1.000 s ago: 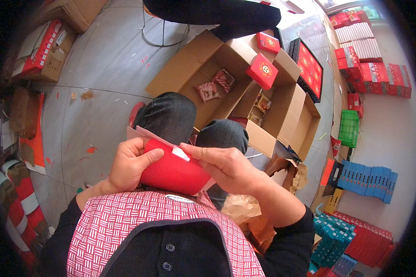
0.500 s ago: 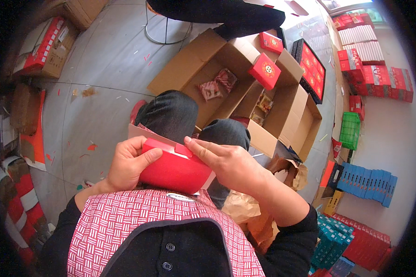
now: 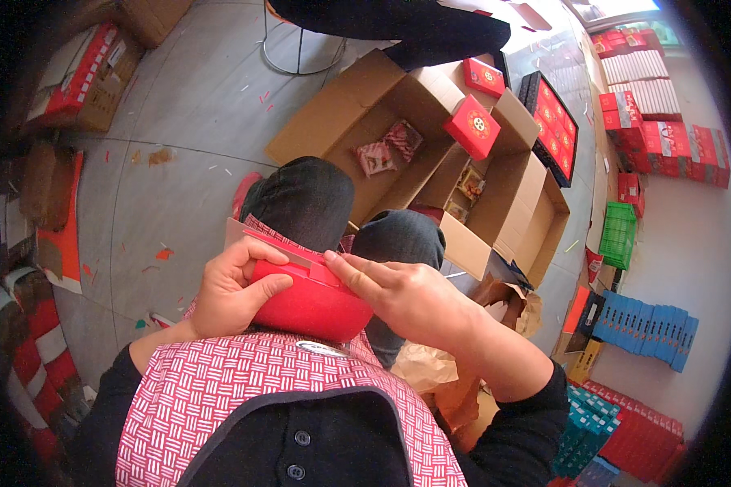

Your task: The person assembles small red boxes from flat cardboard pieces, folding the flaps and tucking them to form the box shape. They place the finished boxes into a larger cardboard carton and repeat the process with additional pieces.

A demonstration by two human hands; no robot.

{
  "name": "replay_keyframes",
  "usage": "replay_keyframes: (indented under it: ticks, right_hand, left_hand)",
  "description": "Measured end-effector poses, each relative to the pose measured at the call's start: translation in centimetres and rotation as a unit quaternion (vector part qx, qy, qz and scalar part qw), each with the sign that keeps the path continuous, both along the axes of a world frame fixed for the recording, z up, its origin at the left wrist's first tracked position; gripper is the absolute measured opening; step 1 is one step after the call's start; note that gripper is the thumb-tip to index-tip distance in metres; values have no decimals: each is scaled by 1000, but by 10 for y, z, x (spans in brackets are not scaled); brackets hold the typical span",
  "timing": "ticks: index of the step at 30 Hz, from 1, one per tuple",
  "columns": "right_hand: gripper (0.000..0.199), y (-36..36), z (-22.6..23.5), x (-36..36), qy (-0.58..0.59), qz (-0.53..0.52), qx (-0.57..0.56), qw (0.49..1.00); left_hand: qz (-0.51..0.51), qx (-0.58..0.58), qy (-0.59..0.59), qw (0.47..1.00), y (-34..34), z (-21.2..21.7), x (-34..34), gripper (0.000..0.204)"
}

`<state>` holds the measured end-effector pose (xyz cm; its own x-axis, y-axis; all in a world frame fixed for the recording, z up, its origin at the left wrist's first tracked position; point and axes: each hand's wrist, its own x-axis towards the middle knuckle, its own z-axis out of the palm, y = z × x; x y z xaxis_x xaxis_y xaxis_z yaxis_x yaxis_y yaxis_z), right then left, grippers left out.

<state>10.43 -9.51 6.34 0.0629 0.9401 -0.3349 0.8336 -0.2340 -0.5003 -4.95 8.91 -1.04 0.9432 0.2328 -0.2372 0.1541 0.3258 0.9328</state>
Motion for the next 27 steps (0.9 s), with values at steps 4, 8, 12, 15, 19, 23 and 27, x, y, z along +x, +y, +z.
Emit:
replay_keyframes:
  ticks: [4,8,12,15,19,23,27]
  right_hand:
    - [61,1,-2,0,-8,14,10,1000]
    - [61,3,-1,1,-14,26,13,999]
    - [65,4,2,-1,-37,33,-2,999]
    - [70,3,4,-4,-45,20,-1,999]
    - [70,4,3,-5,-35,15,2,999]
    - [73,7,9,-5,-32,18,0,999]
    - [78,7,13,-4,-25,24,6,999]
  left_hand:
    - [-14,7,28,999,2,5,-1,15]
    - [-14,9,37,999,2,4,-2,15]
    - [-3,5,67,998,1,3,-2,15]
    - [21,-13,65,998,-2,4,0,15]
    - [1,-20,66,998,0,1,-1,18]
    - [6,4,71,997,0,0,-1,16]
    - [31,-13,66,997,-3,-6,-2,14]
